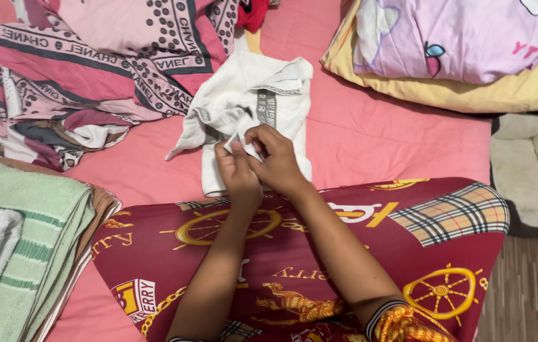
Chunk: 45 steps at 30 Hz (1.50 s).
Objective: The person sits on a bed and folds several towels one by one. They unfold each towel, align the edges, fold it into smaller rectangles, and place the folded towels into a neat stack.
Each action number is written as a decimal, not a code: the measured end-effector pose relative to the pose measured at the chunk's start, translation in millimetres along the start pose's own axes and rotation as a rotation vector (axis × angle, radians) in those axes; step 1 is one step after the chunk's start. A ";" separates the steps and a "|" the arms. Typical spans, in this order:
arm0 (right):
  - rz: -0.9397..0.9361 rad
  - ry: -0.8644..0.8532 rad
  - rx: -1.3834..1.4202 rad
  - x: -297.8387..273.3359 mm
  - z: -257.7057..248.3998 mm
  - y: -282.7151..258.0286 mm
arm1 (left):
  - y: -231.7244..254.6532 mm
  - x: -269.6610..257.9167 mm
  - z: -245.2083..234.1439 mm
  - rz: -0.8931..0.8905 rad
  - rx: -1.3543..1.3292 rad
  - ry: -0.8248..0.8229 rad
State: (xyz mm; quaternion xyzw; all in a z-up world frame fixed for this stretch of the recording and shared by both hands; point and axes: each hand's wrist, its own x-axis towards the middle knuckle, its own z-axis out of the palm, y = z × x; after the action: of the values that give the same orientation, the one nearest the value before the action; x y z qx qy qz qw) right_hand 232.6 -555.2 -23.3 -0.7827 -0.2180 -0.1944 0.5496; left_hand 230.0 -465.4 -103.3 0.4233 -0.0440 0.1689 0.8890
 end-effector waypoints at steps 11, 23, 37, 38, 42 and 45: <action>-0.196 -0.228 -0.065 8.3 -44.5 7.1 | 51.9 9.0 7.5 -0.127 0.149 -0.727; 0.194 -0.079 0.829 -1.7 -79.0 -23.2 | 153.8 50.8 44.6 0.231 1.082 -0.995; -0.087 0.026 1.104 45.3 -152.5 -63.7 | 150.1 64.2 53.6 -0.079 0.885 -1.207; -0.130 0.087 0.837 66.0 -157.6 -52.4 | 150.2 75.2 53.4 -0.075 1.142 -1.156; -0.169 0.314 0.505 135.7 -188.7 -15.4 | 188.4 144.2 63.0 0.162 1.806 -0.465; -0.331 0.452 0.659 168.7 -222.2 -7.3 | 230.4 182.7 82.9 0.972 1.611 -0.303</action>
State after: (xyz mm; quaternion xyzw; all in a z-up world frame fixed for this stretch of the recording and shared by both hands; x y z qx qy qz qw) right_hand 354.1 -741.5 145.3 -0.4578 -0.2650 -0.3665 0.7654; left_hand 329.2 -346.3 159.9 0.8613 -0.2004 0.4430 0.1474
